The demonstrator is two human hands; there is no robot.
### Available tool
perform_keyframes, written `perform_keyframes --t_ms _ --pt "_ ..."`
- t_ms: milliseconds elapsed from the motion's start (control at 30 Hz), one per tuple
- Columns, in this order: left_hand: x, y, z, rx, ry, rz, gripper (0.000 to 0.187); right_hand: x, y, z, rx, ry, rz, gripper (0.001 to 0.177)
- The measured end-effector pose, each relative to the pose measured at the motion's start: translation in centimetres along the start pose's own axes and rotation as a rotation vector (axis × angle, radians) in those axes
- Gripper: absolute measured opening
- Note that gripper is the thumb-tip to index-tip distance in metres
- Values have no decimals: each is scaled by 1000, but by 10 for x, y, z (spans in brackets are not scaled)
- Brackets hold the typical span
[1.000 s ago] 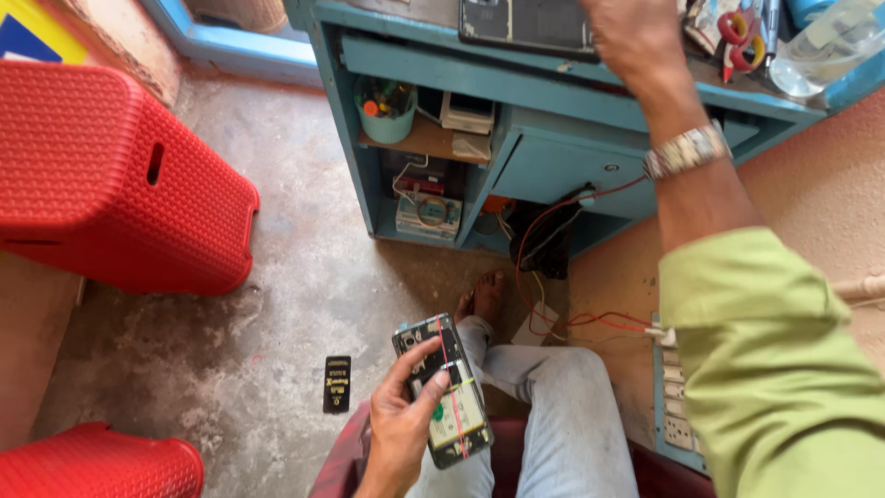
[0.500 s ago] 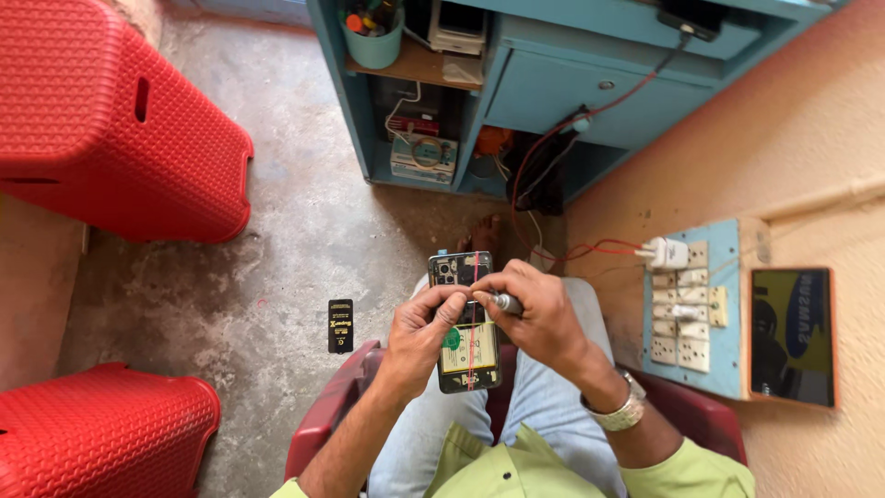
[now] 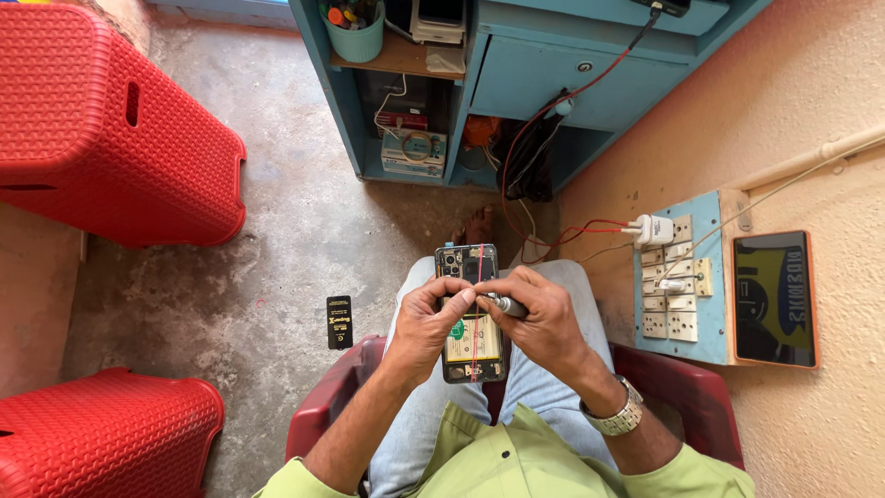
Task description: The person uses a screwdriver to work on the internal components of a mobile phone, securing parts with a screwdriver and applying rubber bands to the device.
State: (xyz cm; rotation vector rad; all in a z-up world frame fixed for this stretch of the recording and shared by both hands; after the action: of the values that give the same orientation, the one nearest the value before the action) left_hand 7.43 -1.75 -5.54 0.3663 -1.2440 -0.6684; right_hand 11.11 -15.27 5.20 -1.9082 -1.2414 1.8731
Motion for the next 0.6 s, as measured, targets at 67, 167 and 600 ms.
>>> perform_keyframes --t_ms 67,167,600 --pt "-3 0 0 3 18 -37 14 5 14 5 189 -33 -112 30" --pt "-5 3 -2 39 27 -21 11 4 25 14 336 -86 -503 28" --pt "-8 1 -3 9 24 132 12 -28 1 14 184 19 -10 29"
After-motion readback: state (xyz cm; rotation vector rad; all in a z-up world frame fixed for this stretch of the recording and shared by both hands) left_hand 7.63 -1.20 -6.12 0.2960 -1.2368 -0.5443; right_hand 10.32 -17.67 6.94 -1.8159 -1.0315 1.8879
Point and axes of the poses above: each hand's wrist, its own z-axis away from the middle knuckle, its own x-axis out of the palm, y = z × x, the point moved 8 cm from there along -z, towards the middle knuckle, and after that the axes turned 13 degrees about z, right-handed, at the moved point
